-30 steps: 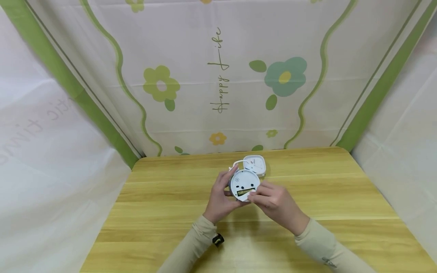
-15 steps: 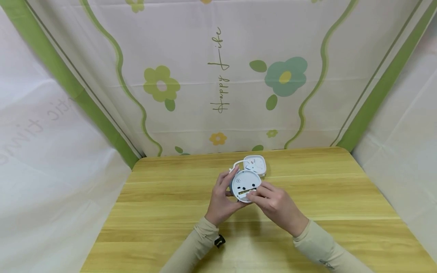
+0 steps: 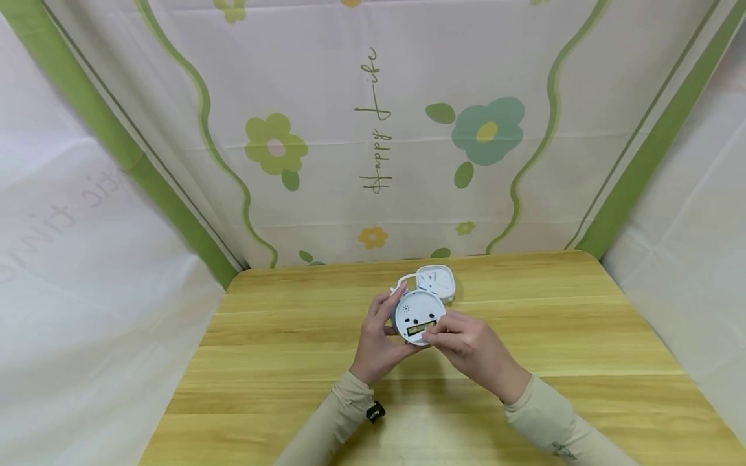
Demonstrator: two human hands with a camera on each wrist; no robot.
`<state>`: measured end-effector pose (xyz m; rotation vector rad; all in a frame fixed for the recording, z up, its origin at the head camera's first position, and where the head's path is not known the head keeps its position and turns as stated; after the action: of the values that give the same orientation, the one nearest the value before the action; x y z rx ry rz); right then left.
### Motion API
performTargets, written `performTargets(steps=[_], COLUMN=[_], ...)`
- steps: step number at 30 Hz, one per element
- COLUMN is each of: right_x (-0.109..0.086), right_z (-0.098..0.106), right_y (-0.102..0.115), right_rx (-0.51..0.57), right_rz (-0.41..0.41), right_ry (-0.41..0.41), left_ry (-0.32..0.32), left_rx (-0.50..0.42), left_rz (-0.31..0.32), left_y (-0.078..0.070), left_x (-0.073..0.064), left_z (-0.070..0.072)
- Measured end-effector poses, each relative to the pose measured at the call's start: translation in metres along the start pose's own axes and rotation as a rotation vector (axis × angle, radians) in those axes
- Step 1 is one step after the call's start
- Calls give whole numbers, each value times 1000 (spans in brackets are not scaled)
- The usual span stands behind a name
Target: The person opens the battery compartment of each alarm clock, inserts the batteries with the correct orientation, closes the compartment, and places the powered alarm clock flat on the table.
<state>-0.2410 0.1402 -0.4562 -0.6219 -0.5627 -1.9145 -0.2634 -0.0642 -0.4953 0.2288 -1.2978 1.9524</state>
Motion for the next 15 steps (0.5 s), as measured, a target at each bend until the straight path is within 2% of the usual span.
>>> performTargets(steps=[6,10,15], right_x=[-1,0,0], right_z=[2,0,-2], right_y=[0,0,2], right_rx=[14,-65,-157], right_rz=[-24,34,56], right_ry=[45,21,16], left_ry=[1,-11,-11], left_rx=[10,3,-23], left_rz=[-13,-22,-6], left_y=[4,5,4], left_x=[-1,-1,0], left_z=[-2,-3,-4])
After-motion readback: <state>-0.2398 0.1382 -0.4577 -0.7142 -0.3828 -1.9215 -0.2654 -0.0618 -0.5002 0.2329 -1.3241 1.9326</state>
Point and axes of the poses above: each hand's wrist, its own x-axis towards the middle knuckle, its own z-axis out of the back of the hand, y = z × x, the point moved 1 cm from there along x, towards the middle knuckle, and after that the axes turned 14 degrees about y, right-handed, at the moved point
